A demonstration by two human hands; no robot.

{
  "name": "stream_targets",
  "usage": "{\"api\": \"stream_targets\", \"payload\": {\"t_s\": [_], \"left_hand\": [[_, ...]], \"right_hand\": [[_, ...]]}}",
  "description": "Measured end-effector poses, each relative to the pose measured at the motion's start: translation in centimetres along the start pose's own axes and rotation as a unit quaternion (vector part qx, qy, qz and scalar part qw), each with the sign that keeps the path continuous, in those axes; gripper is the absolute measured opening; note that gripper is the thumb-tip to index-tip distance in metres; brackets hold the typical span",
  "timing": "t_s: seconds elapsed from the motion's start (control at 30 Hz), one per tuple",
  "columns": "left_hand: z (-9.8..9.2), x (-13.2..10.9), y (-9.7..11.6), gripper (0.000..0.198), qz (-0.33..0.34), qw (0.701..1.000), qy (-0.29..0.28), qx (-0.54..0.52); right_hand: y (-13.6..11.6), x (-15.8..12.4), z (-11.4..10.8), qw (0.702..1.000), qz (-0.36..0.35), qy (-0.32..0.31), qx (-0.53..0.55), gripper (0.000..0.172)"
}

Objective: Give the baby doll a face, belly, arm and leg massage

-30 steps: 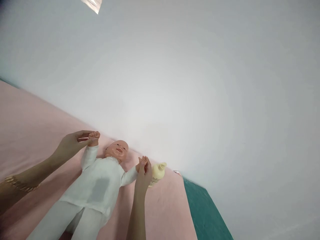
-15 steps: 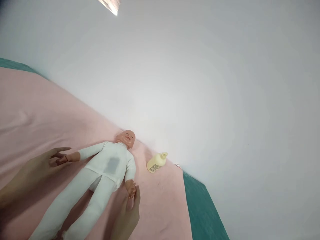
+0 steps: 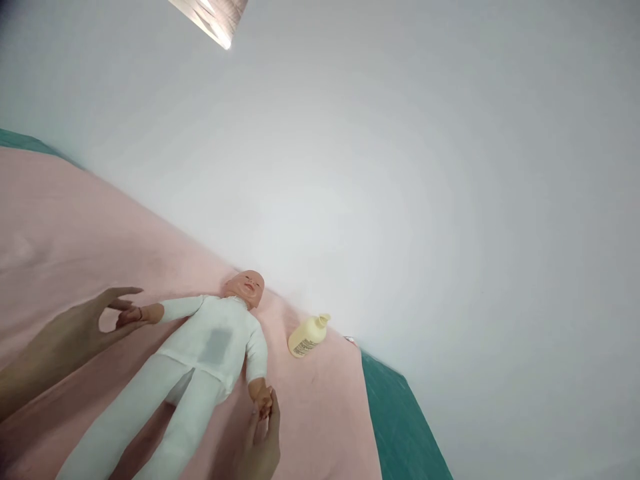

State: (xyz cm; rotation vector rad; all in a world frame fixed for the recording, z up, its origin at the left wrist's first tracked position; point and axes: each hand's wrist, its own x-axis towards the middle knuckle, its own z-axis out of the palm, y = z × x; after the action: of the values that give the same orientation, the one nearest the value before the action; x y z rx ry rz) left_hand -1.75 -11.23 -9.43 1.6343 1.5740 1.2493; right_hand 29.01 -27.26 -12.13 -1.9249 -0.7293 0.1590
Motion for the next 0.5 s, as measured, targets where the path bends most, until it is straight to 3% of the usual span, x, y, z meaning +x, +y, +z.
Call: {"api": "stream_targets", "payload": {"t_s": [0.1,0.23,0.33,0.5], "left_hand": [[0.0,3.2,3.0,0.067,-0.015,0.999,-0.002,0.029],[1.8,8.0,5.3,0.058,-0.058,0.993,-0.006,-0.104],[4.3,11.3,4.8,0.051,-0.083,0.981,-0.026,-0.171],[8.8,15.2,2.6,0.065,-0.069,0.968,-0.119,-0.209]], "right_hand": [[-2.4,1.5,-0.3,1.0,-0.01,0.017,0.024,0.062],[-5.3,5.3,0.3,0.996,-0.053,-0.023,0.06,0.061],[-6.4,9.5,1.9,0.991,-0.082,-0.074,0.07,0.06],[-7.5,16.4,5.4,0.976,-0.11,-0.158,0.102,0.056]]}}
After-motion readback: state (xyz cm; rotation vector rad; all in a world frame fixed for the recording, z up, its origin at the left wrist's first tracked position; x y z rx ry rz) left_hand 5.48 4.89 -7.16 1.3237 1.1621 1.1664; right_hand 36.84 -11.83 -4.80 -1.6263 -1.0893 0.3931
